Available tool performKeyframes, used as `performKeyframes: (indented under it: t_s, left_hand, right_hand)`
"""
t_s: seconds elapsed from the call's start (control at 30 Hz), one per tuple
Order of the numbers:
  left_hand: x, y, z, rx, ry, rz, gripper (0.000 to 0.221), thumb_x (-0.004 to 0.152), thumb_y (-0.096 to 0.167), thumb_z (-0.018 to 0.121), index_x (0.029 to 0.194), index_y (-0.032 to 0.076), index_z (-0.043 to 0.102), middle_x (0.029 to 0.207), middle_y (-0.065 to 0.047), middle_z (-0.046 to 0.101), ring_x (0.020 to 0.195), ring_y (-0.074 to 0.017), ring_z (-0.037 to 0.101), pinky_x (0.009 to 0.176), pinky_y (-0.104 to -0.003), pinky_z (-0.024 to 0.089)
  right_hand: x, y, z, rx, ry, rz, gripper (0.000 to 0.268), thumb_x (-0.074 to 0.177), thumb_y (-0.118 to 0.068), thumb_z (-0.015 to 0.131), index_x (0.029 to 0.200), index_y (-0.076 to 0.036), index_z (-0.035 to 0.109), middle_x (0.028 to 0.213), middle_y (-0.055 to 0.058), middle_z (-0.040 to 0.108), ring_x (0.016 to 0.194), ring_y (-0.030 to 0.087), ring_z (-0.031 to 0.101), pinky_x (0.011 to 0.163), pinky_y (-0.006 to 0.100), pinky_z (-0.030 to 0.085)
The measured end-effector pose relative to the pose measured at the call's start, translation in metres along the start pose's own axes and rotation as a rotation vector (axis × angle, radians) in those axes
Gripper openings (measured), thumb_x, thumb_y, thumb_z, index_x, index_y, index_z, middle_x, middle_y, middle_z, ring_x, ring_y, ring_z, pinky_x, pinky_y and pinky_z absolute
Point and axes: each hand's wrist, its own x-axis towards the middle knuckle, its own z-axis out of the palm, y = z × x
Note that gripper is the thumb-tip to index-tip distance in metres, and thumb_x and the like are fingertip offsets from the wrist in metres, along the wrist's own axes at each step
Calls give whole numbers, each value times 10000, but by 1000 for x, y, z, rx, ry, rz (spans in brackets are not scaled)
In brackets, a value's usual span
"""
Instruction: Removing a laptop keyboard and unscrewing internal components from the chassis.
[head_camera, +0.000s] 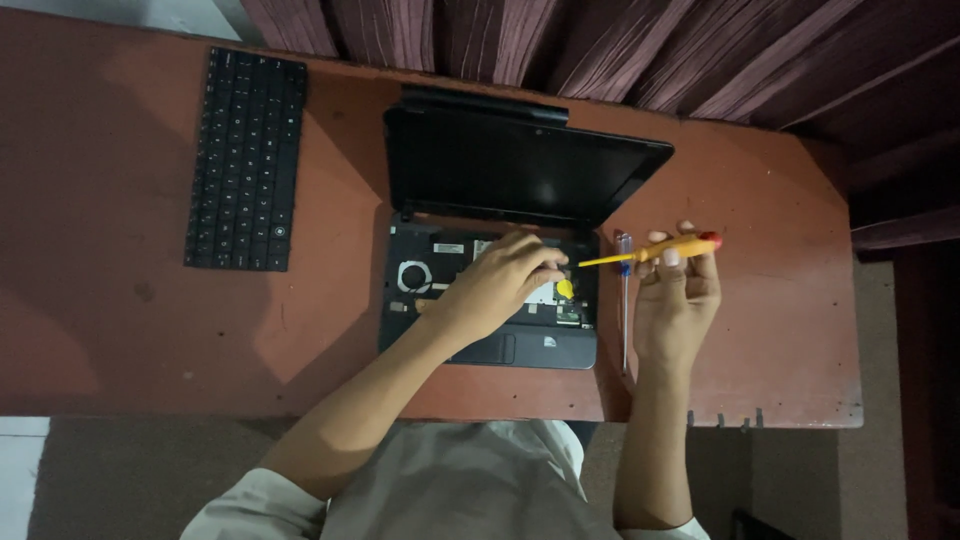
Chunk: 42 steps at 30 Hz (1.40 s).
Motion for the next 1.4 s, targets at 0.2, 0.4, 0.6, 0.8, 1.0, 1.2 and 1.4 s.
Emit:
performKeyframes:
  t_s: [0.2,0.4,0.6,0.8,1.0,1.2,1.4]
  left_hand:
    - [3,3,-5,-52,61,-46,178,1057,233,586,1106,112,707,920,-50,679,872,-207,654,751,-333,572]
    - [-1,0,-11,44,221,-11,106,916,92,720,821,116,681,756,-16,635,747,-202,639,706,-347,543]
    - [-46,8,-74,233,413,-143,117,898,88,752,905,197,709,871,-14,684,860,-274,687,767,-376,557]
    - [-82,-74,-127,611,393,-271,116,1005,95,655,1077,150,727,925,-123,683,953,-361,690,812,-406,562]
    - [-48,-127,-162,719,193,-372,155,1063,130,605,1014,64,736,963,-153,708,993,-350,707,911,-422,552]
    - [-21,-118,-173,978,233,-362,141,983,34,676,891,70,777,915,-159,724,919,-320,730,910,-368,559]
    - [-25,-119,-155,833,156,-449,172,953,3,700,1106,2,779,1100,-224,693,1088,-374,658,939,-363,557]
  right_hand:
    - [0,5,1,49,-15,-3,357,1042,-8,549,1387,55,482,1176,245,644,988,222,711,781,197,625]
    - [-5,9,2,58,58,18,294,1042,-26,540,1336,-12,531,1094,155,662,888,108,678,772,163,608]
    - [-12,-7,10,-28,35,52,287,1050,-23,520,1337,-9,530,1040,129,651,830,76,643,712,126,579]
    - [-15,12,4,44,-8,53,325,1044,-3,557,1367,2,521,1303,156,607,1042,168,686,1001,314,637]
    - [-18,9,5,11,-49,55,298,1058,22,532,1356,0,530,1287,106,607,1062,157,704,917,212,635]
    - [-19,-1,16,29,-22,70,304,1032,30,581,1328,-38,569,1189,100,645,1046,202,725,822,196,633]
    - [-18,2,16,-46,-25,57,274,1038,14,571,1309,-30,576,1188,95,656,1062,187,722,759,172,589]
